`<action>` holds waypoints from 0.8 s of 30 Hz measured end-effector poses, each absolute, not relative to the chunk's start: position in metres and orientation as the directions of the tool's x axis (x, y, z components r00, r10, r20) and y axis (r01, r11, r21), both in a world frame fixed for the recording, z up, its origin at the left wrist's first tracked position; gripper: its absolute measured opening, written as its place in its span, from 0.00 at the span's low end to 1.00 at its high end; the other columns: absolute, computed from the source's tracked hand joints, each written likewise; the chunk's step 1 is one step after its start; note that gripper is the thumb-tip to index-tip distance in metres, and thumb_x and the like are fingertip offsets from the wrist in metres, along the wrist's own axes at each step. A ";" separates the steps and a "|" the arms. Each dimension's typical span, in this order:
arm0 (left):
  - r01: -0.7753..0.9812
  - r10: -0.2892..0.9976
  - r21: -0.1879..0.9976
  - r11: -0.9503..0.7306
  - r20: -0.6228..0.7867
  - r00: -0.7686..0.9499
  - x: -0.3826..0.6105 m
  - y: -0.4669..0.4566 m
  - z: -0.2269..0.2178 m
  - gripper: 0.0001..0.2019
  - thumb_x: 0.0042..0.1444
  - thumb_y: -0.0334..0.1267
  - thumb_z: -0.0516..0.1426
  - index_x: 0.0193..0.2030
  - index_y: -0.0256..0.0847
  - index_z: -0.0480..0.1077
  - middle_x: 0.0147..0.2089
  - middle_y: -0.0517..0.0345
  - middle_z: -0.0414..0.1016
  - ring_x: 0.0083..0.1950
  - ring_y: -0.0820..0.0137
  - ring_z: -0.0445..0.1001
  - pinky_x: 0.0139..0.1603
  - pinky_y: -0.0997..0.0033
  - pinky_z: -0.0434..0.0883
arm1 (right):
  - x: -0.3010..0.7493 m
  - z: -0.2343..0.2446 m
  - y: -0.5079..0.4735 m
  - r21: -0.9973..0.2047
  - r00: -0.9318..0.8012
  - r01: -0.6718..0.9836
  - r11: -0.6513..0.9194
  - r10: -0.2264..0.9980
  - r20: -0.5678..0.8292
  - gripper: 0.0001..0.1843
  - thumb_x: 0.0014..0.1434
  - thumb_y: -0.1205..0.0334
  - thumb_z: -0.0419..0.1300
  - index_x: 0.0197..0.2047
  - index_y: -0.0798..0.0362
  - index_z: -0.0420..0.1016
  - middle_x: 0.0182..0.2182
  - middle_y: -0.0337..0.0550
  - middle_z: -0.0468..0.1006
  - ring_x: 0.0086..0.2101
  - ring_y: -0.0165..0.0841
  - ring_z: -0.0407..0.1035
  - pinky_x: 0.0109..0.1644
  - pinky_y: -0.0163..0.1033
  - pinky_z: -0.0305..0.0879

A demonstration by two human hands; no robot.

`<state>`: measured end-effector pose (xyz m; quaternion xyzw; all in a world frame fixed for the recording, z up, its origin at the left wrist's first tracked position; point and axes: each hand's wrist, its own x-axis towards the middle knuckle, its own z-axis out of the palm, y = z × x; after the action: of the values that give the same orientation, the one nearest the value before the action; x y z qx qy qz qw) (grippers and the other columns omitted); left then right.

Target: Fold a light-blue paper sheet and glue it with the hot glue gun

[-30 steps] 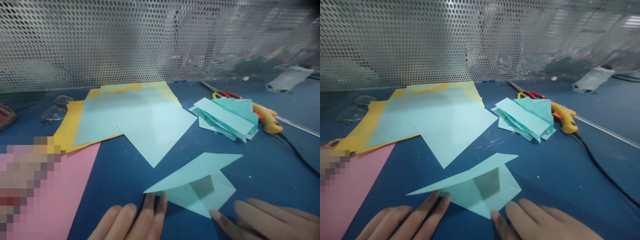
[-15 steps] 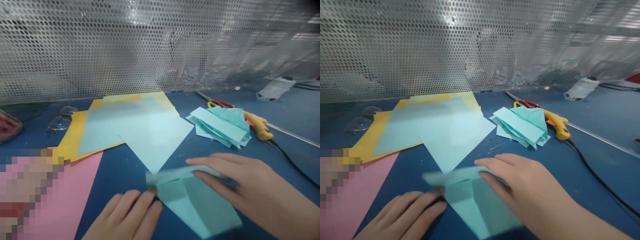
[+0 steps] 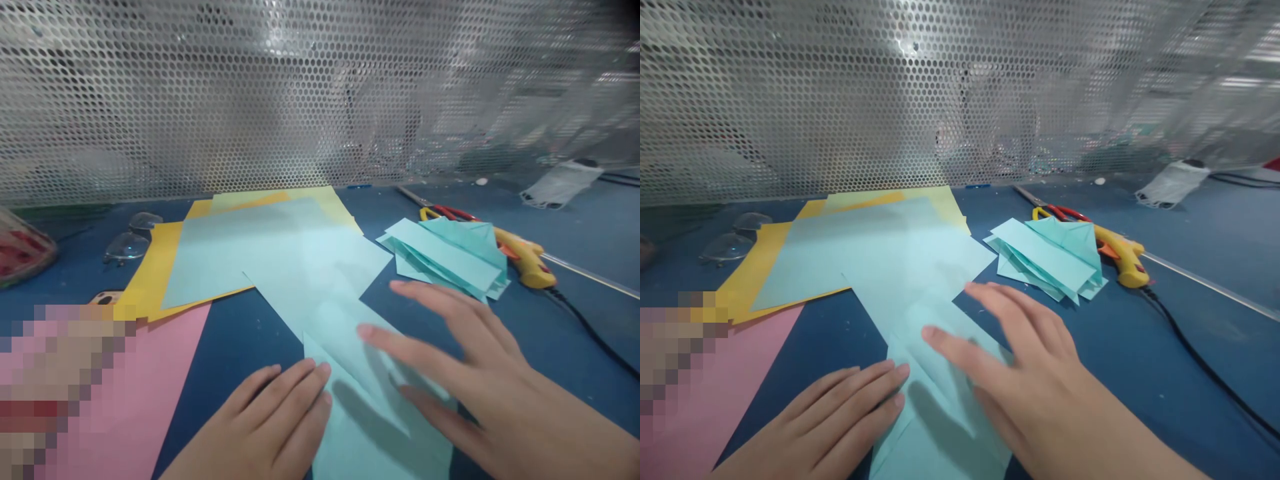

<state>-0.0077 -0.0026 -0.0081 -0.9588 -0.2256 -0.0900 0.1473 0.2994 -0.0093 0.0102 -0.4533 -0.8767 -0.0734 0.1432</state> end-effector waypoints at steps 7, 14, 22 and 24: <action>0.446 0.423 -0.160 -0.881 0.160 0.892 -0.009 0.001 -0.009 0.22 0.81 0.50 0.44 0.63 0.41 0.73 0.77 0.47 0.68 0.74 0.61 0.71 0.68 0.60 0.74 | 0.292 0.020 -0.009 -0.289 -0.637 0.617 0.732 0.680 0.363 0.21 0.65 0.76 0.51 0.27 0.43 0.72 0.45 0.38 0.88 0.55 0.38 0.80 0.56 0.45 0.80; 0.480 0.458 -0.093 -0.873 0.183 0.870 -0.005 0.000 -0.009 0.20 0.80 0.39 0.44 0.69 0.52 0.70 0.73 0.56 0.74 0.73 0.63 0.72 0.70 0.57 0.73 | 0.291 0.023 0.001 -0.234 -0.594 0.687 0.688 0.717 0.365 0.31 0.61 0.80 0.51 0.53 0.40 0.84 0.57 0.46 0.85 0.60 0.42 0.79 0.58 0.49 0.80; 0.464 0.445 -0.097 -0.880 0.169 0.880 -0.010 0.003 -0.001 0.23 0.76 0.32 0.42 0.68 0.46 0.71 0.74 0.52 0.72 0.76 0.61 0.68 0.71 0.52 0.72 | 0.298 0.008 -0.013 -0.564 -0.630 0.582 0.586 0.764 0.144 0.25 0.68 0.74 0.52 0.28 0.41 0.81 0.26 0.33 0.84 0.25 0.29 0.79 0.38 0.32 0.80; 0.465 0.443 -0.079 -0.882 0.196 0.875 -0.009 0.002 0.000 0.23 0.76 0.33 0.42 0.66 0.44 0.73 0.73 0.49 0.73 0.76 0.60 0.69 0.71 0.53 0.72 | 0.297 0.016 -0.010 -0.578 -0.600 0.578 0.576 0.780 0.178 0.24 0.70 0.73 0.50 0.29 0.42 0.80 0.29 0.36 0.85 0.32 0.32 0.82 0.45 0.37 0.81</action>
<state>-0.0092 0.0020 -0.0002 -0.9662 -0.2350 -0.0863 0.0621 0.2971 -0.0099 0.0159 -0.3937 -0.8620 0.2385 0.2123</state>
